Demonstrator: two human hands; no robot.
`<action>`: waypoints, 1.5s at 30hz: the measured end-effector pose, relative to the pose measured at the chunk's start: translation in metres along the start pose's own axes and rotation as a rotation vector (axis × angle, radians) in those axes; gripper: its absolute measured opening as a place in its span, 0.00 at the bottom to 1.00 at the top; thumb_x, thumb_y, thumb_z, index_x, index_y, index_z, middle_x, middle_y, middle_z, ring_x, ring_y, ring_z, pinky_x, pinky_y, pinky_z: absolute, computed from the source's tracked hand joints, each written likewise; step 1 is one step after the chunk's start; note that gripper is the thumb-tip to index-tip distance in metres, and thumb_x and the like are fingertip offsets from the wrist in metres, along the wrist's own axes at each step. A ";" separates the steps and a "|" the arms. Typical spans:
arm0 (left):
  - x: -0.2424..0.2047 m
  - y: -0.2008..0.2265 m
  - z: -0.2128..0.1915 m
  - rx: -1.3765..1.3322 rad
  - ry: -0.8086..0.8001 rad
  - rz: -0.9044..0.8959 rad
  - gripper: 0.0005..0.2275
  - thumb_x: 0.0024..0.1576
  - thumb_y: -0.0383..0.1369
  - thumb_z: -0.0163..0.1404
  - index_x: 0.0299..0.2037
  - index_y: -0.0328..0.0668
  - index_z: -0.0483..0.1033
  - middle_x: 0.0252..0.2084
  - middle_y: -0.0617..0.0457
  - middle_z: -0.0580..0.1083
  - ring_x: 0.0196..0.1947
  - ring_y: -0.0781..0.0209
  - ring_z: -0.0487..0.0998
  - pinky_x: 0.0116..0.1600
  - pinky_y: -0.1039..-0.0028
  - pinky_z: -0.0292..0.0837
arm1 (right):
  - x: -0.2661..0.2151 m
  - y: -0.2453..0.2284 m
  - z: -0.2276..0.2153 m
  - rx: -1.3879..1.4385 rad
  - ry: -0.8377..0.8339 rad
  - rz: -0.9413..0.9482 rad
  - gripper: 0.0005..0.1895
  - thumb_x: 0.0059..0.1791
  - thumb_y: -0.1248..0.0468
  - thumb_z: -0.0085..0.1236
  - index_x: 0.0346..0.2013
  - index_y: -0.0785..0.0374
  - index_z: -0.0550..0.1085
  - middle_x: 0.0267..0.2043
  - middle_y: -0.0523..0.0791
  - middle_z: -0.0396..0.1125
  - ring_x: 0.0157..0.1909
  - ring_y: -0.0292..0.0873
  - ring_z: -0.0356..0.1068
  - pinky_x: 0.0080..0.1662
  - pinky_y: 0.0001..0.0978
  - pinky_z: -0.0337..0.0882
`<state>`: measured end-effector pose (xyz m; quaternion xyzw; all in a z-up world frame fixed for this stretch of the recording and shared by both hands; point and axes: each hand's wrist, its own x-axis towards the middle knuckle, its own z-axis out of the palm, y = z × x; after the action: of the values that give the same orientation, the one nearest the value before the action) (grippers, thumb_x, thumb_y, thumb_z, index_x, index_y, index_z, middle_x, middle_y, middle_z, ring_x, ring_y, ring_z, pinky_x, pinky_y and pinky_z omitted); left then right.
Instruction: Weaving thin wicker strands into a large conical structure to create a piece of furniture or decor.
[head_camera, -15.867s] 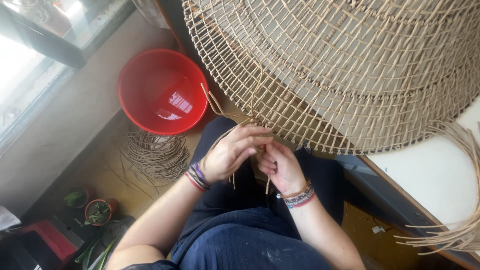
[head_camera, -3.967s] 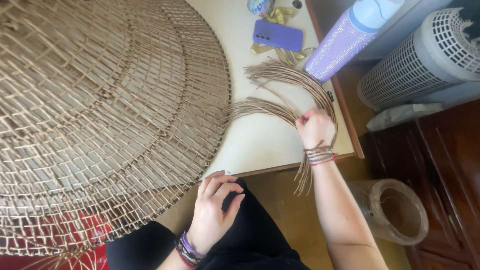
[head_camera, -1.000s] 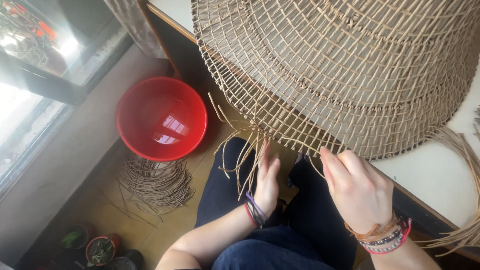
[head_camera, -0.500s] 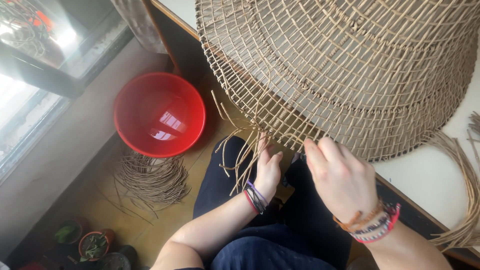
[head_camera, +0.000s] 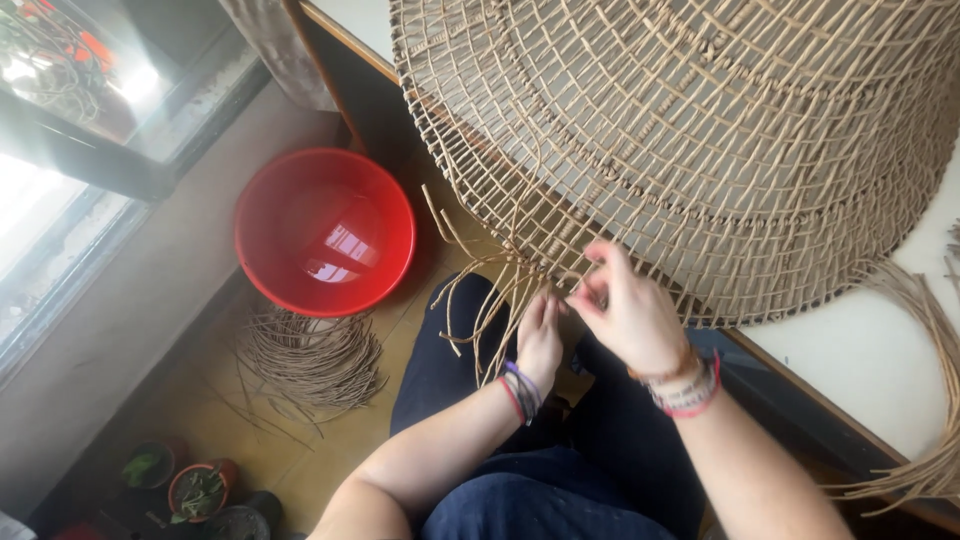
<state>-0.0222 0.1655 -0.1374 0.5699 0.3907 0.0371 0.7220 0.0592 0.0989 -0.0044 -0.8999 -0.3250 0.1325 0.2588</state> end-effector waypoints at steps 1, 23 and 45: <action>-0.002 -0.011 -0.003 -0.004 0.003 0.003 0.14 0.69 0.40 0.39 0.35 0.47 0.76 0.36 0.50 0.75 0.44 0.53 0.74 0.52 0.62 0.66 | -0.013 0.011 0.012 -0.002 0.000 -0.005 0.27 0.47 0.66 0.63 0.57 0.64 0.62 0.33 0.51 0.75 0.38 0.57 0.77 0.43 0.52 0.74; -0.009 0.123 -0.061 0.955 -0.276 0.784 0.06 0.62 0.41 0.49 0.42 0.53 0.68 0.32 0.54 0.77 0.36 0.42 0.83 0.40 0.56 0.79 | -0.044 0.029 0.085 -0.271 0.797 -0.221 0.11 0.47 0.62 0.66 0.44 0.52 0.79 0.28 0.34 0.64 0.30 0.36 0.69 0.31 0.29 0.74; -0.014 0.105 -0.065 0.066 -0.362 0.614 0.16 0.69 0.36 0.38 0.47 0.39 0.81 0.25 0.55 0.71 0.30 0.63 0.73 0.44 0.67 0.77 | -0.046 0.005 0.123 1.808 0.216 0.202 0.07 0.54 0.67 0.53 0.46 0.63 0.69 0.26 0.39 0.55 0.26 0.29 0.55 0.25 0.15 0.51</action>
<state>-0.0300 0.2471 -0.0434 0.6809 0.0681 0.1381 0.7161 -0.0229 0.1127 -0.1063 -0.3864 0.0086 0.2735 0.8808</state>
